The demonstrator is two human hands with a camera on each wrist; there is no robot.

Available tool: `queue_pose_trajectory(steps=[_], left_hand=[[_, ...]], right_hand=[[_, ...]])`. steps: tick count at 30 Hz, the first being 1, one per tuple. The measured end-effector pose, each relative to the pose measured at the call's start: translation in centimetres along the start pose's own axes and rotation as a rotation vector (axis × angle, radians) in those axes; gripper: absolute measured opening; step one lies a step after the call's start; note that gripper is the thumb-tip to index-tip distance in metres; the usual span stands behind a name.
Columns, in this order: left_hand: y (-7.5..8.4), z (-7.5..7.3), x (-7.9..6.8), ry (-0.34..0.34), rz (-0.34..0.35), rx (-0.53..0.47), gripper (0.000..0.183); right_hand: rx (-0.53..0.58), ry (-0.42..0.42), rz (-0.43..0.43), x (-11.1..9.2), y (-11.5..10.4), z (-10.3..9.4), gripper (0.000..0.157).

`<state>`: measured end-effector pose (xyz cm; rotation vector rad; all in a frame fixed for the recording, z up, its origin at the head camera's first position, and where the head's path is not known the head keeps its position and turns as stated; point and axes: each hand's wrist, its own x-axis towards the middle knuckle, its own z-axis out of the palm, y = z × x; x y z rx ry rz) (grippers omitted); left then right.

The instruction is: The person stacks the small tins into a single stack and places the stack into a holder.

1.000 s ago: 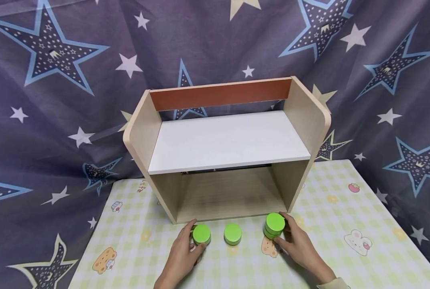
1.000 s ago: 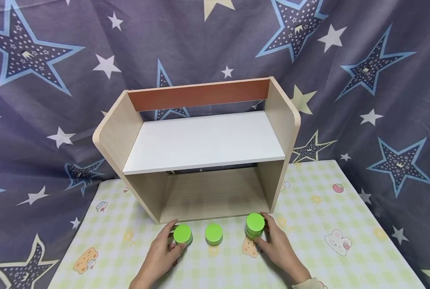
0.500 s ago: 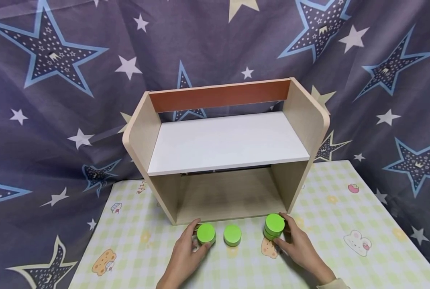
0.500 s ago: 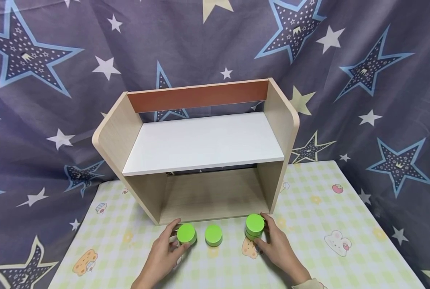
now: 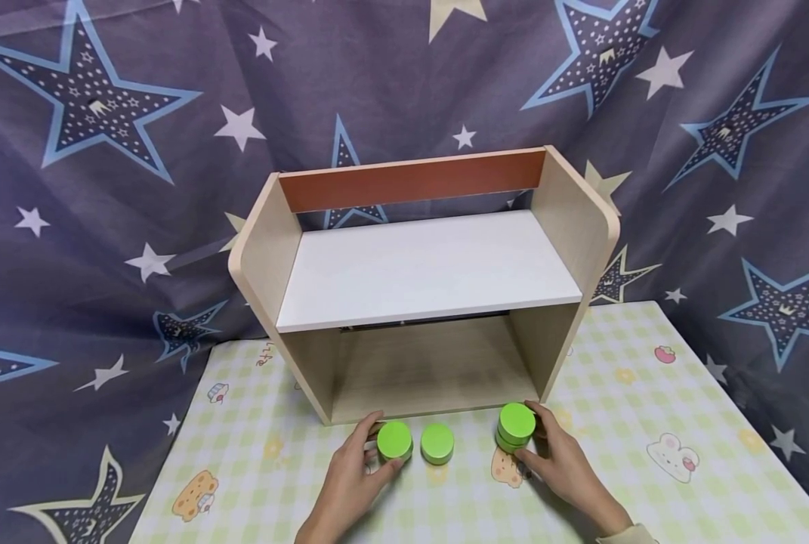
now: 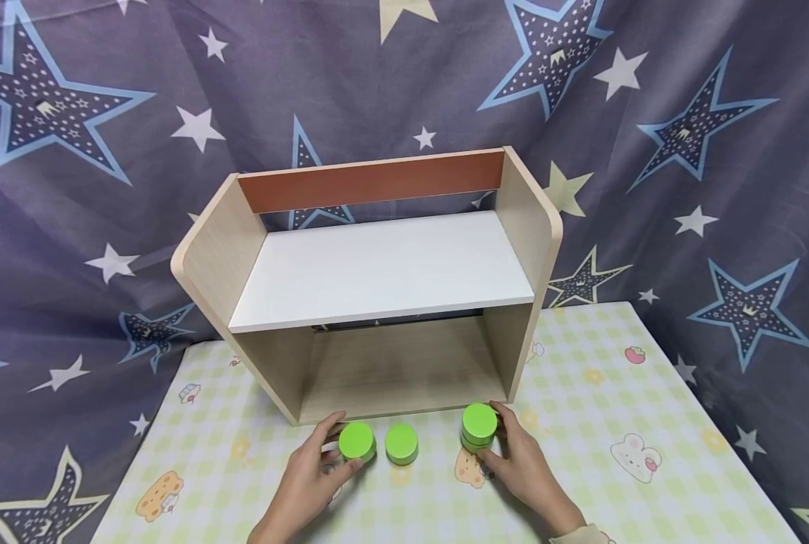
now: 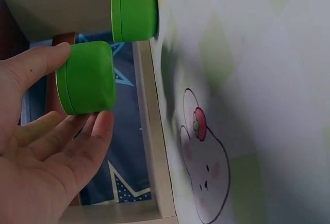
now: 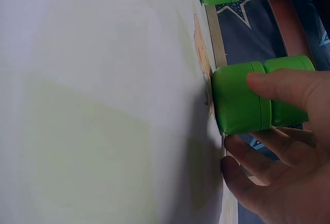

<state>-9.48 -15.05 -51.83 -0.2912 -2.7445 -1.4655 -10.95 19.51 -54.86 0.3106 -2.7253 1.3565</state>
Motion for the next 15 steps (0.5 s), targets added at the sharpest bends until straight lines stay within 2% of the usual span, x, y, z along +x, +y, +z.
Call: queue_pose_trajectory(steps=[10, 15], left_hand=[[0.54, -0.26, 0.51, -0.001, 0.047, -0.013, 0.077], [0.90, -0.33, 0.70, -0.003, 0.049, -0.019, 0.078]], right_hand=[[-0.002, 0.001, -0.005, -0.01, -0.05, -0.04, 0.078], [-0.001, 0.001, -0.001, 0.00, 0.02, 0.02, 0.078]])
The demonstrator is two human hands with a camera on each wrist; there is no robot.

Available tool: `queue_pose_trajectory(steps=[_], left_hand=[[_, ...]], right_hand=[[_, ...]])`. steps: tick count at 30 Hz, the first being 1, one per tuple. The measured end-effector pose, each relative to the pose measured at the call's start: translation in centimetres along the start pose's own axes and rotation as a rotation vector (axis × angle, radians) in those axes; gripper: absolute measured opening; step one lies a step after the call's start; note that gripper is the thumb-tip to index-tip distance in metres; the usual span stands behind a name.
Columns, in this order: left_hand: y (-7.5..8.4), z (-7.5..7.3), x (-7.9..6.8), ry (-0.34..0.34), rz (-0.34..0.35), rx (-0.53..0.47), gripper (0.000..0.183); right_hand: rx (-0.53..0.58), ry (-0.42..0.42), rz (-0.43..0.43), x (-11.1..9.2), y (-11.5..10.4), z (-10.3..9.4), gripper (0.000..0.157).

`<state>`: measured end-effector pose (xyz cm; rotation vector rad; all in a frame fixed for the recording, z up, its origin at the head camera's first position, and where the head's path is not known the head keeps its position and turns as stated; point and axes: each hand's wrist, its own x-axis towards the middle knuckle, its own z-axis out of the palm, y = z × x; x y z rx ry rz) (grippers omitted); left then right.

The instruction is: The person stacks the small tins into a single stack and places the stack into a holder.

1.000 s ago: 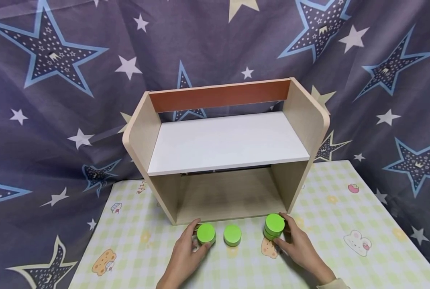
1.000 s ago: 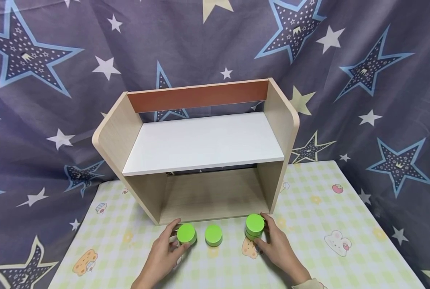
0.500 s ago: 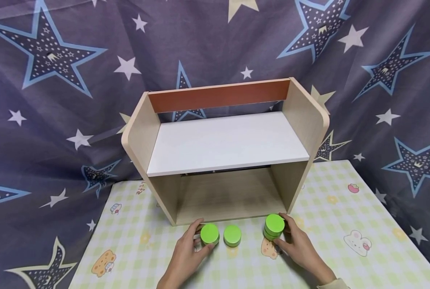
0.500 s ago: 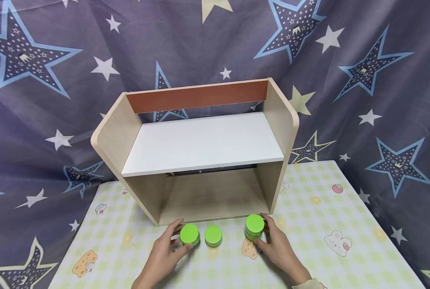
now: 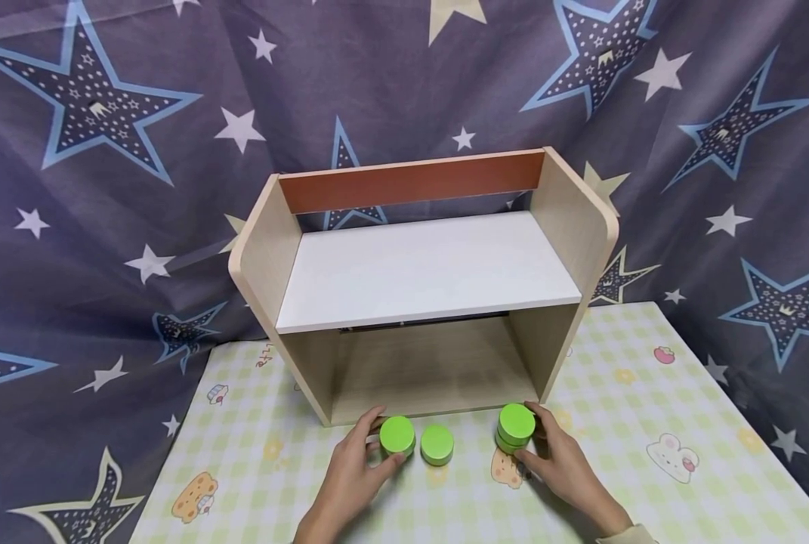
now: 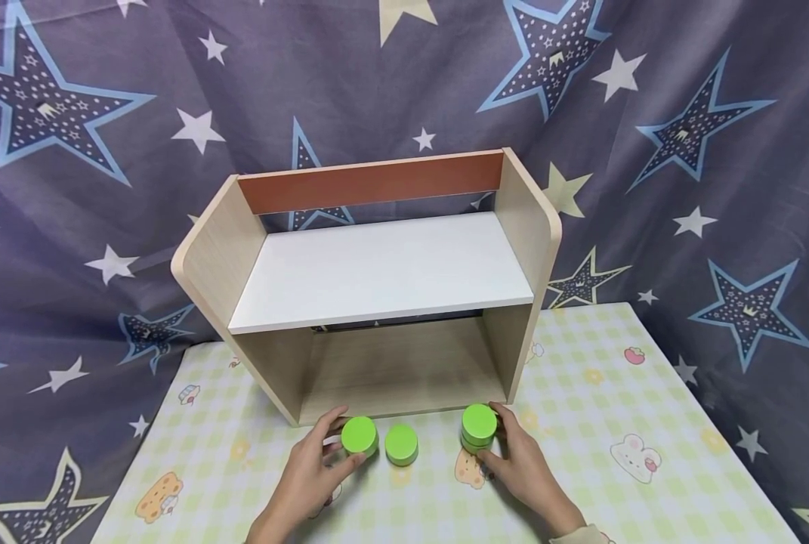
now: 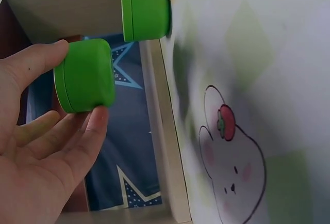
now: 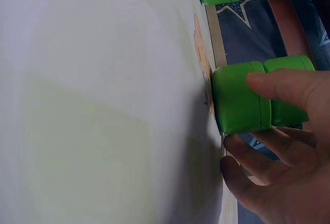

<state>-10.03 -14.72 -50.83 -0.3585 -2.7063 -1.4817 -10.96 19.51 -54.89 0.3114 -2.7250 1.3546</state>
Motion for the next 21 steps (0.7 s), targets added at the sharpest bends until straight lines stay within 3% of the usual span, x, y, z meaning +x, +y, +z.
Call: queue_pose_trajectory(steps=[21], left_hand=[[0.8, 0.3, 1.3, -0.048, 0.065, 0.000, 0.078]], right_hand=[[0.014, -0.014, 0.025, 0.1, -0.1, 0.0, 0.079]])
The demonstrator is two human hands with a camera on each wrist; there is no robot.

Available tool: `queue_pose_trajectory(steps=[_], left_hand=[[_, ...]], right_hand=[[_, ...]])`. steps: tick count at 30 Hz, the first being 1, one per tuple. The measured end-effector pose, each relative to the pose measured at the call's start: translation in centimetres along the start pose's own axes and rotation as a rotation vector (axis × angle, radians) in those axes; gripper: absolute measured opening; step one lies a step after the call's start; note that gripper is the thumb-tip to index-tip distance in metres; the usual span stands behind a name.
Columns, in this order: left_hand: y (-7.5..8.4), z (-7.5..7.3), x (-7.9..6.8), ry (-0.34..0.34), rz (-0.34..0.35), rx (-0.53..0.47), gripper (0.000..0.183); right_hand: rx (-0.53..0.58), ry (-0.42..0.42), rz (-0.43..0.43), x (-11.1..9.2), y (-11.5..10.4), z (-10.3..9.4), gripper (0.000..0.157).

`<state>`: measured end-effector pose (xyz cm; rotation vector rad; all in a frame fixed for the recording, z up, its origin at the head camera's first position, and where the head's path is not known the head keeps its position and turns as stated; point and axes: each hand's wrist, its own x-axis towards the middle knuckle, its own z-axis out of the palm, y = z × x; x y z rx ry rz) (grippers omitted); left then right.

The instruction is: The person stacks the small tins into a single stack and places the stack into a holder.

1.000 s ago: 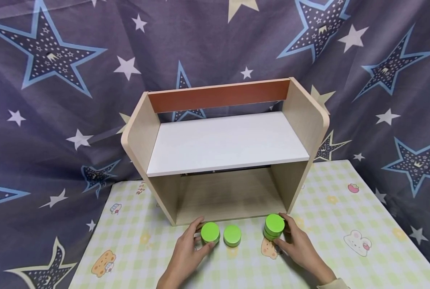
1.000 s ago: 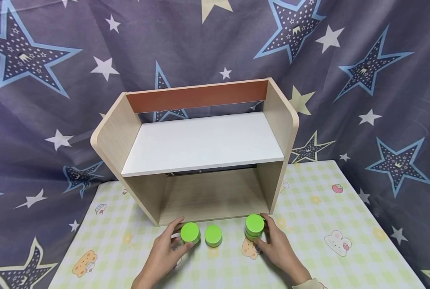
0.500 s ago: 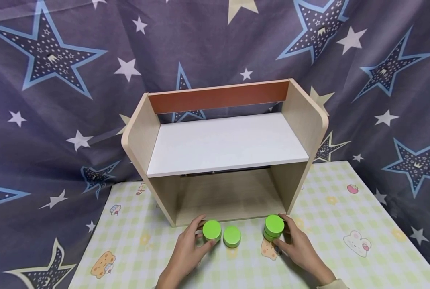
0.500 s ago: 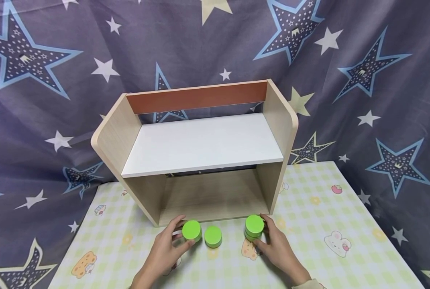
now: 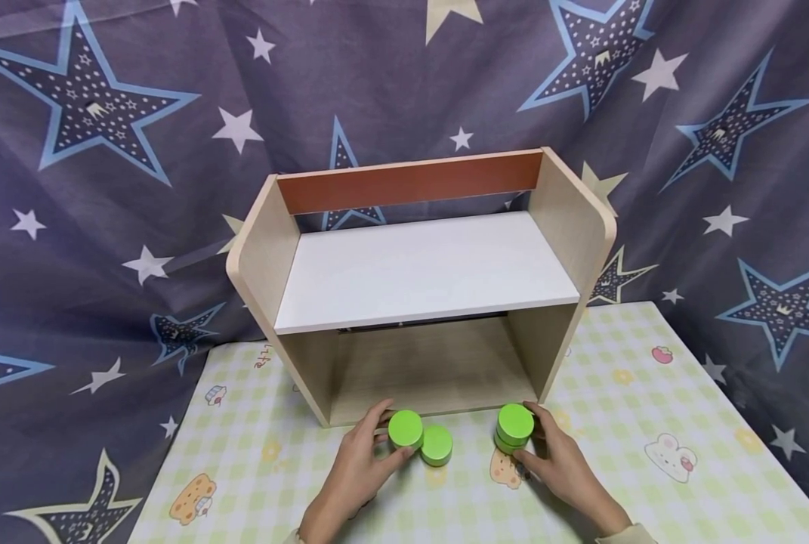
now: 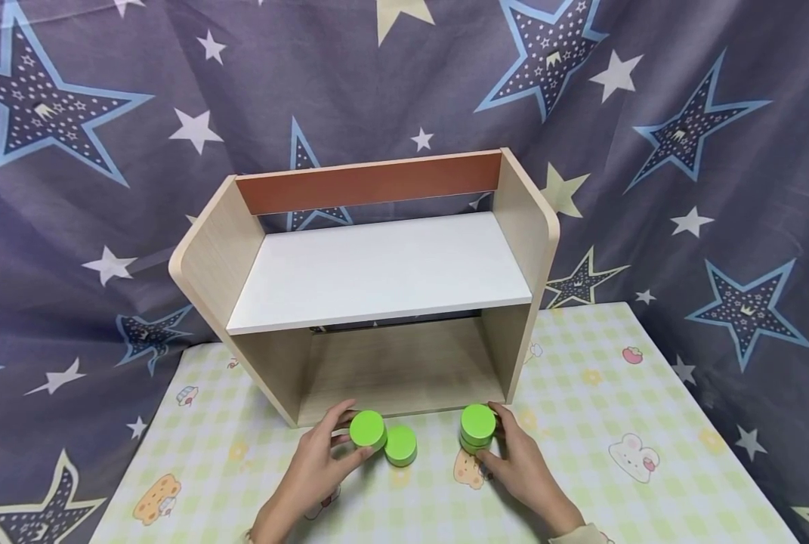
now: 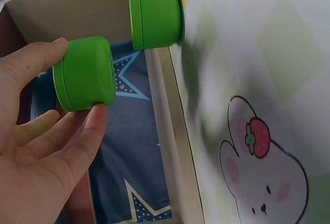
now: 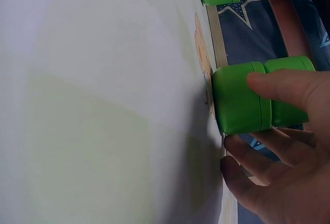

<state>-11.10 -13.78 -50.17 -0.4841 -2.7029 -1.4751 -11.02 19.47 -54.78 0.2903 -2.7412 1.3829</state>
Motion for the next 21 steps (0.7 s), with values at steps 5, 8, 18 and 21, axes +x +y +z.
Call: queue_pose_trajectory(steps=[5, 8, 18, 21], left_hand=[[0.2, 0.4, 0.3, -0.009, -0.005, -0.011, 0.077], [0.3, 0.6, 0.5, -0.013, -0.009, -0.002, 0.077], [0.7, 1.2, 1.0, -0.020, 0.006, -0.007, 0.077], [0.7, 1.3, 1.1, -0.030, 0.007, -0.015, 0.077]], right_hand=[[-0.004, 0.001, 0.005, 0.0, 0.0, 0.0, 0.079], [-0.003, 0.002, 0.001, 0.0, 0.0, 0.0, 0.078], [-0.004, 0.008, -0.007, 0.1, 0.0, 0.0, 0.079], [0.001, 0.002, 0.007, 0.1, 0.0, 0.0, 0.079]])
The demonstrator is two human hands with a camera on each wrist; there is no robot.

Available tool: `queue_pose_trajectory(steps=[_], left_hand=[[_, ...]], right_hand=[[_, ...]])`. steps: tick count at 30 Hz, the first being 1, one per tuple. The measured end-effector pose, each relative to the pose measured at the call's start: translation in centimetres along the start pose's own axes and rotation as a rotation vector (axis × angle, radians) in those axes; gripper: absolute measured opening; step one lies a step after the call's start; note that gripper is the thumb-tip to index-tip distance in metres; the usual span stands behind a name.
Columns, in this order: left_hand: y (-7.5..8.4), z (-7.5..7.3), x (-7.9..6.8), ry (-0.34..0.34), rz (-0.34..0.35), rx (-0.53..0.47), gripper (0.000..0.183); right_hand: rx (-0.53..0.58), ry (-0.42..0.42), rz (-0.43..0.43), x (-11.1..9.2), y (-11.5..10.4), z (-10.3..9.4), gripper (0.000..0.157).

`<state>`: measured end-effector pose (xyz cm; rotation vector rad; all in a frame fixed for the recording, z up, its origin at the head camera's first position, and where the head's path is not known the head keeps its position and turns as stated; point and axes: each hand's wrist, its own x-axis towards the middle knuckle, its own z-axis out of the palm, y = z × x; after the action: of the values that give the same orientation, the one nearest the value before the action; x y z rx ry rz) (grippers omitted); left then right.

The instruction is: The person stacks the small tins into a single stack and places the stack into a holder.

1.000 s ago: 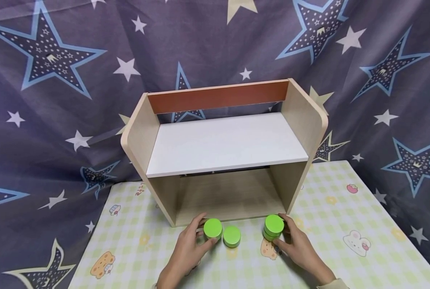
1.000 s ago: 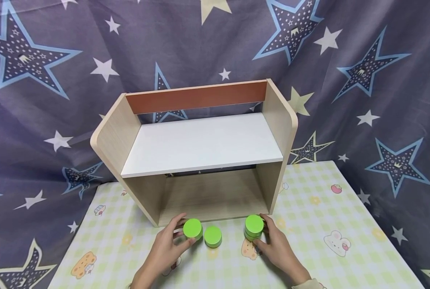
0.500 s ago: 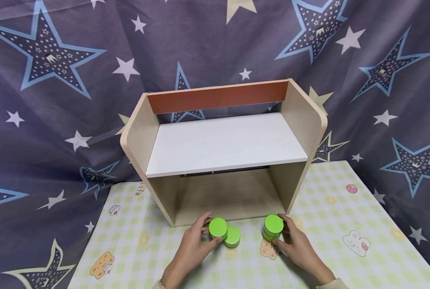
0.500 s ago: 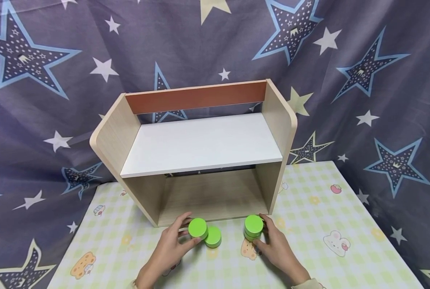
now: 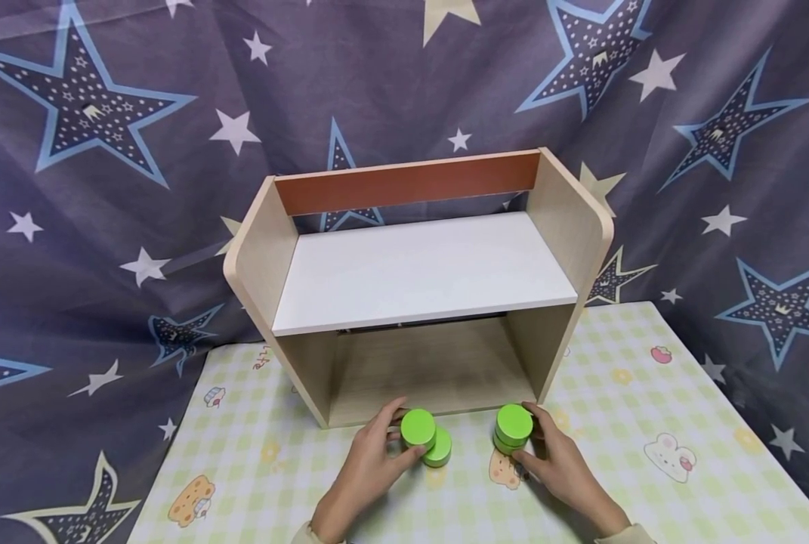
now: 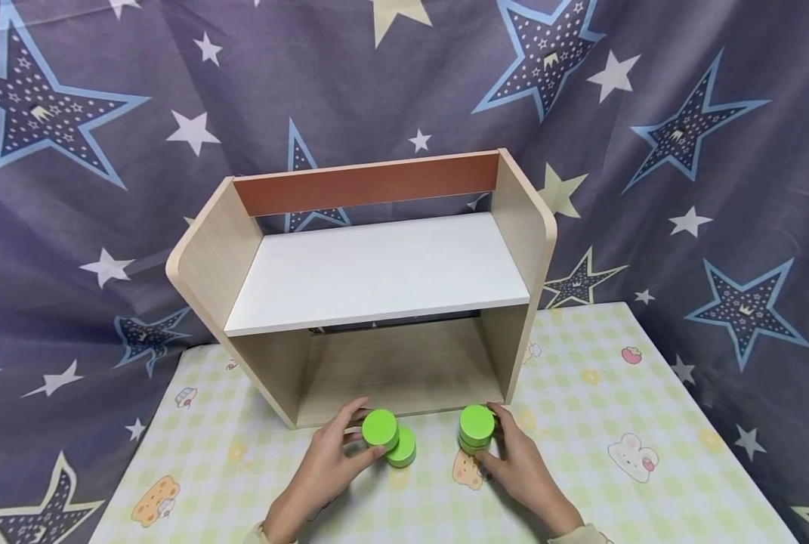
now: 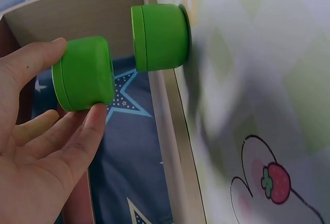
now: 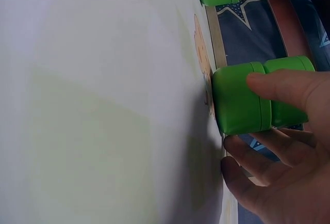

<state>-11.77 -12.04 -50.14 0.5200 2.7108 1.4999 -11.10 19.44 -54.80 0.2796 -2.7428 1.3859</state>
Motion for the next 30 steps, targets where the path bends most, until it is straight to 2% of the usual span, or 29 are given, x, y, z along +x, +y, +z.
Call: queue_pose_trajectory(steps=[6, 15, 30], left_hand=[[0.12, 0.15, 0.25, -0.006, 0.000, 0.001, 0.077], [0.21, 0.46, 0.56, -0.005, 0.035, 0.001, 0.076], [0.73, 0.67, 0.95, -0.029, 0.034, -0.019, 0.076]], right_hand=[[0.002, -0.001, 0.008, 0.01, 0.03, 0.06, 0.079], [0.006, -0.001, 0.007, 0.02, -0.03, -0.02, 0.079], [0.002, -0.021, 0.023, -0.05, 0.16, -0.04, 0.080]])
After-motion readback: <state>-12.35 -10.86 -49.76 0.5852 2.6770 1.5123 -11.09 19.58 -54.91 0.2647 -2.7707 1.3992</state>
